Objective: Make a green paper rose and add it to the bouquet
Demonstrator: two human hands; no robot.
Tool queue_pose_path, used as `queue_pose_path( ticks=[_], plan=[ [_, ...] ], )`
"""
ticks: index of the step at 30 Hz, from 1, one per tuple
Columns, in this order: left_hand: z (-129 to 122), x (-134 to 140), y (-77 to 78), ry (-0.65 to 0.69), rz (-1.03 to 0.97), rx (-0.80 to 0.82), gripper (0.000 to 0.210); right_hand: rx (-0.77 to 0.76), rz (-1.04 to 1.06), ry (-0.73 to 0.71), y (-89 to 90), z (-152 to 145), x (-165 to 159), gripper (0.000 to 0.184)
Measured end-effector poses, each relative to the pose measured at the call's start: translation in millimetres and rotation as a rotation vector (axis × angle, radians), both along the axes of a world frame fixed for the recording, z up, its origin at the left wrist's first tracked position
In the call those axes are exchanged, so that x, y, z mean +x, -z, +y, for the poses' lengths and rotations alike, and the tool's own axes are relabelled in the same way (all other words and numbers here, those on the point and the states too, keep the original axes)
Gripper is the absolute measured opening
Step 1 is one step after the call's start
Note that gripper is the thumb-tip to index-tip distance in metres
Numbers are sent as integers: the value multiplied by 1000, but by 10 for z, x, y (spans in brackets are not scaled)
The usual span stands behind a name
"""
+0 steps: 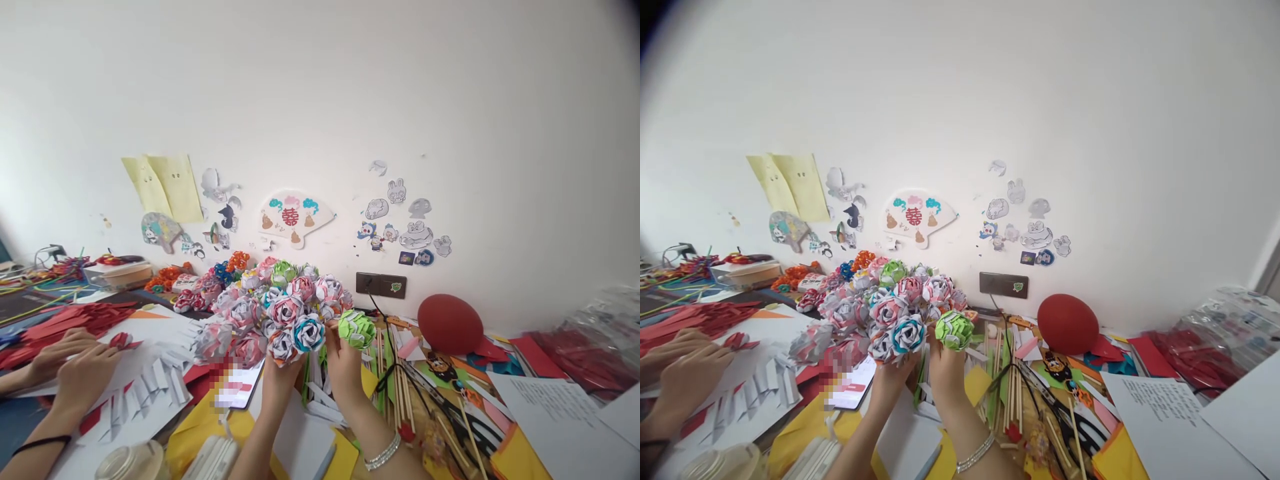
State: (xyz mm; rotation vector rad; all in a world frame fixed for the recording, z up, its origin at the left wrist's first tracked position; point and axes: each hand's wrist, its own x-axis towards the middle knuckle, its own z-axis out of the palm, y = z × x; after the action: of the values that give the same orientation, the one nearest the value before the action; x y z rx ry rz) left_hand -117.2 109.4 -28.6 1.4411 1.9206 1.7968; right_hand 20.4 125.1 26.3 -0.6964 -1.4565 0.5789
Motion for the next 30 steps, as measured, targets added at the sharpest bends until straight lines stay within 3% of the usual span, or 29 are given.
queue_pose_path(
  ticks=[9,19,24,30],
  plan=[
    [26,-25,21,9,59,11,29,25,0,9,117,47,-197,25],
    [-3,-14,-15,32,93,37,36,-89,-2,-40,41,98,-172,23],
    [-9,10,-43,79,110,33,33,-72,-4,-61,51,95,-157,20],
    [-17,-13,-27,36,101,-3,38,-79,-56,-52,59,54,-114,19]
  ],
)
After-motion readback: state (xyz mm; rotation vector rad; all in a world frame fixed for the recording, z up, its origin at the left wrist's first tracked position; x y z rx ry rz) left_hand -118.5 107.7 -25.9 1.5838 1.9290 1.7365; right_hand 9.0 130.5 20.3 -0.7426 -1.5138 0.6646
